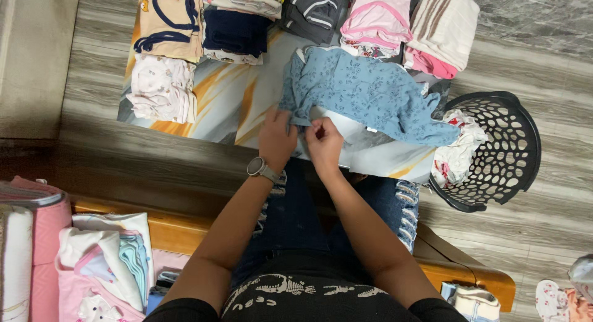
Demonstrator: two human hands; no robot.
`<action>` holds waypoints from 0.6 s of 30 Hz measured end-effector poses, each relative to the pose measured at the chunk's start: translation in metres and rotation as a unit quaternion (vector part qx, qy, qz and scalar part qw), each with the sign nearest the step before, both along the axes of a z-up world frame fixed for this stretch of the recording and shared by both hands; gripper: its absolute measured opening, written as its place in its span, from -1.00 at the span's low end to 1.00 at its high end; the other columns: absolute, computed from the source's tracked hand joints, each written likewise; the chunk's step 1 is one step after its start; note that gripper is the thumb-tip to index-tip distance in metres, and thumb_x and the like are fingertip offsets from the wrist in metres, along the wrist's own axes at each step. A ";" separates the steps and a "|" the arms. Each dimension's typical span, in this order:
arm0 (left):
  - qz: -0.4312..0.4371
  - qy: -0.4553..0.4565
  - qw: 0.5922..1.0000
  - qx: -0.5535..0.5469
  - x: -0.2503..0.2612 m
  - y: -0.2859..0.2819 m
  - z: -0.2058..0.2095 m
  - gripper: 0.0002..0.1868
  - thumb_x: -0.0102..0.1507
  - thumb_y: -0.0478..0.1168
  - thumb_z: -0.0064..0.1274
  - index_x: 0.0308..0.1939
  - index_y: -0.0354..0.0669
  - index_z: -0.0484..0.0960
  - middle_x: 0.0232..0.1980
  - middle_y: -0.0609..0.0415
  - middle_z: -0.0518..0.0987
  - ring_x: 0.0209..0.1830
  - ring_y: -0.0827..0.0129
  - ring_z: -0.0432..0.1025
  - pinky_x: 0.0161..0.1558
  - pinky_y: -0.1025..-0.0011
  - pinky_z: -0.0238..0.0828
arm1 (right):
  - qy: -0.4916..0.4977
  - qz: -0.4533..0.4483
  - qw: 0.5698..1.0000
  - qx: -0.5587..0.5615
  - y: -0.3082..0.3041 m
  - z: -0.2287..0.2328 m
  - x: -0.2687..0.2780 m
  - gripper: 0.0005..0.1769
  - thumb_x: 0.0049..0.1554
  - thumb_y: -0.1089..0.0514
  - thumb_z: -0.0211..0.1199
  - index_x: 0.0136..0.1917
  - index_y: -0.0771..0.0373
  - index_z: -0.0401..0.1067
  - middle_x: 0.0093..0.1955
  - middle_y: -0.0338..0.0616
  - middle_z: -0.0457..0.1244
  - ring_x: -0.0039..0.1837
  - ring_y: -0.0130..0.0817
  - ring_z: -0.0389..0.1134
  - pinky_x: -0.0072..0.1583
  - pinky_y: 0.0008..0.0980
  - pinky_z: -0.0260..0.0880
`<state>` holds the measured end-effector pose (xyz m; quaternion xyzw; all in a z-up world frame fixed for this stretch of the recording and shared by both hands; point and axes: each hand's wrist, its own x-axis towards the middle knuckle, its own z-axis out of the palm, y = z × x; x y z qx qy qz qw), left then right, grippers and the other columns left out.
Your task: The person folds baby clothes, including shirts and onesies, by hand on a bed and stacks them. They also reach into a laundry basket to retrieve more items.
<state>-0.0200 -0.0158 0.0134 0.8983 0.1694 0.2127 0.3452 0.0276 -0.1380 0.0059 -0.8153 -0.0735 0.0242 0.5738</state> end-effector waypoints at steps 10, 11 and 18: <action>-0.164 -0.075 0.975 0.131 -0.021 0.017 0.001 -0.61 0.23 -0.43 0.08 0.14 -0.11 0.61 -0.18 -0.03 0.54 -0.18 0.03 0.50 -0.15 0.19 0.48 | 0.007 0.012 0.999 -0.036 -0.012 -0.002 -0.014 -0.88 0.11 0.29 0.29 -0.08 0.28 0.38 -0.31 -0.12 0.33 -0.27 -0.42 0.39 -0.15 -0.42 0.39; -0.164 -0.076 0.975 0.131 -0.025 0.022 0.000 -0.61 0.23 -0.43 0.08 0.14 -0.11 0.61 -0.18 -0.03 0.54 -0.18 0.03 0.50 -0.15 0.19 0.48 | 0.004 0.023 0.997 -0.070 -0.013 -0.001 -0.015 -0.87 0.10 0.29 0.29 -0.07 0.27 0.39 -0.31 -0.06 0.33 -0.28 -0.35 0.40 -0.15 -0.37 0.40; -0.095 0.030 0.984 0.148 -0.059 0.035 -0.016 -0.60 0.22 -0.40 0.08 0.13 -0.09 0.64 -0.12 -0.01 0.60 -0.23 0.06 0.51 -0.21 0.19 0.49 | -0.072 0.107 0.987 -0.096 -0.007 -0.025 -0.032 -0.86 0.05 0.31 0.34 -0.09 0.26 0.46 -0.25 -0.01 0.35 -0.25 -0.24 0.39 -0.17 -0.29 0.41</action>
